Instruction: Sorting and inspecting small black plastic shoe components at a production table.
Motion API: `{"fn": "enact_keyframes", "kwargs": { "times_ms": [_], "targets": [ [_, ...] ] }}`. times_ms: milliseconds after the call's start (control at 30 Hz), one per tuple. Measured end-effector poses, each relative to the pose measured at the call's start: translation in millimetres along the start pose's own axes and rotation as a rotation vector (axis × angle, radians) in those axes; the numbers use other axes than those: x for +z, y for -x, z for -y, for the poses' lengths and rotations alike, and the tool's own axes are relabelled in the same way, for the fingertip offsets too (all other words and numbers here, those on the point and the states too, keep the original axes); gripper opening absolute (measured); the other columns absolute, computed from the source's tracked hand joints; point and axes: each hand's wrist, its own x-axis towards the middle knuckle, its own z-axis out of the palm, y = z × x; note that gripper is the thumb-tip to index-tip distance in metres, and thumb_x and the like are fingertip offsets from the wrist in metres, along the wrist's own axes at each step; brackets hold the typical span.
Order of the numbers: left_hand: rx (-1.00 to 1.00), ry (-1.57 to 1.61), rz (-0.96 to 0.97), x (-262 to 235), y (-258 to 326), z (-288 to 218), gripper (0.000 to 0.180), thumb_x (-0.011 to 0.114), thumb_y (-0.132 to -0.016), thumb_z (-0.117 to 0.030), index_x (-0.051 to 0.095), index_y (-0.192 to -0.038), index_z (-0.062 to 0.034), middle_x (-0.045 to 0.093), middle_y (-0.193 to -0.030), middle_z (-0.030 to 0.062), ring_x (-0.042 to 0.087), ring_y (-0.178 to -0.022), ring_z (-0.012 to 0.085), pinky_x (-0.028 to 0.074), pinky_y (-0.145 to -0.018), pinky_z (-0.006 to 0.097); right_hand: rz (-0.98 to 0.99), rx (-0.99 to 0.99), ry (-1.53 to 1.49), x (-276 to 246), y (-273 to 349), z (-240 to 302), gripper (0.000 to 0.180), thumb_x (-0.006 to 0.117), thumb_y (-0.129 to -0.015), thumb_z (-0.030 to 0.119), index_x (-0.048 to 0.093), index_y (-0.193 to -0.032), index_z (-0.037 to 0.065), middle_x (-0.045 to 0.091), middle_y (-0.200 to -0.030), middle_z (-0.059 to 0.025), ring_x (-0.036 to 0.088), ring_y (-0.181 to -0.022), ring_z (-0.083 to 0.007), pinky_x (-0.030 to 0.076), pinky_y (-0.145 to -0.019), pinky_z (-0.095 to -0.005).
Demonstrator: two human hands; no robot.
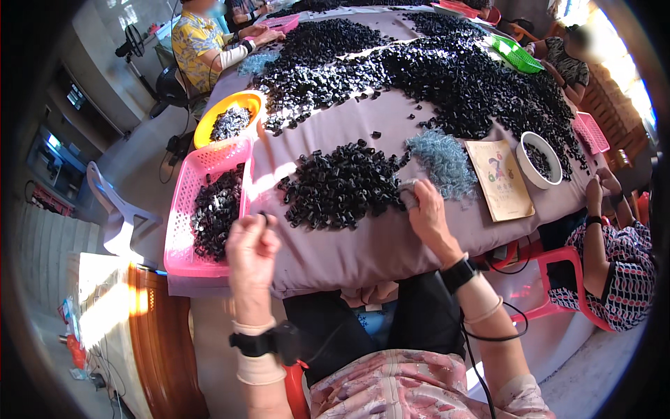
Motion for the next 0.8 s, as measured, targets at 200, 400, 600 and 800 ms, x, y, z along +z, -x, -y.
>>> {"fn": "enact_keyframes", "kwargs": {
  "times_ms": [200,400,600,800],
  "targets": [
    [0.097,-0.016,-0.143,-17,-24,-43,0.018,0.059,-0.09,-0.023,0.056,-0.09,-0.0061,0.063,-0.077,0.0111,0.055,-0.057,0.013,0.043,-0.05,0.026,0.046,-0.082,0.203,11,-23,-38,0.022,0.046,-0.073,-0.007,0.054,-0.091,0.0,0.052,-0.098,-0.0163,0.051,-0.09,-0.0353,0.044,-0.077,-0.0417],
    [0.0,-0.086,0.067,16,-10,16,0.006,0.056,-0.09,-0.012,0.053,-0.091,-0.0077,0.062,-0.079,0.0119,0.054,-0.059,0.0118,0.043,-0.05,0.023,0.237,-0.033,0.308,4,-30,-37,0.012,0.046,-0.075,-0.005,0.047,-0.086,-0.002,0.048,-0.09,-0.0186,0.051,-0.089,-0.0361,0.045,-0.074,-0.0435],
    [-0.167,-0.369,0.275,42,9,92,0.007,0.058,-0.088,-0.007,0.051,-0.09,-0.0074,0.062,-0.076,0.0084,0.053,-0.052,0.0076,0.043,-0.044,0.02,0.283,-0.05,0.37,5,-23,-26,0.015,0.047,-0.075,-0.004,0.043,-0.09,0.0,0.047,-0.088,-0.019,0.052,-0.086,-0.0361,0.045,-0.073,-0.0438],
    [-0.198,-0.526,0.346,41,14,122,0.007,0.056,-0.087,-0.005,0.05,-0.09,-0.0045,0.059,-0.074,0.0043,0.051,-0.051,0.0043,0.04,-0.042,0.017,0.221,-0.007,0.146,-8,-22,-33,0.027,0.048,-0.071,-0.006,0.048,-0.097,0.002,0.05,-0.097,-0.0188,0.051,-0.092,-0.039,0.044,-0.076,-0.0459]
  ]
}}
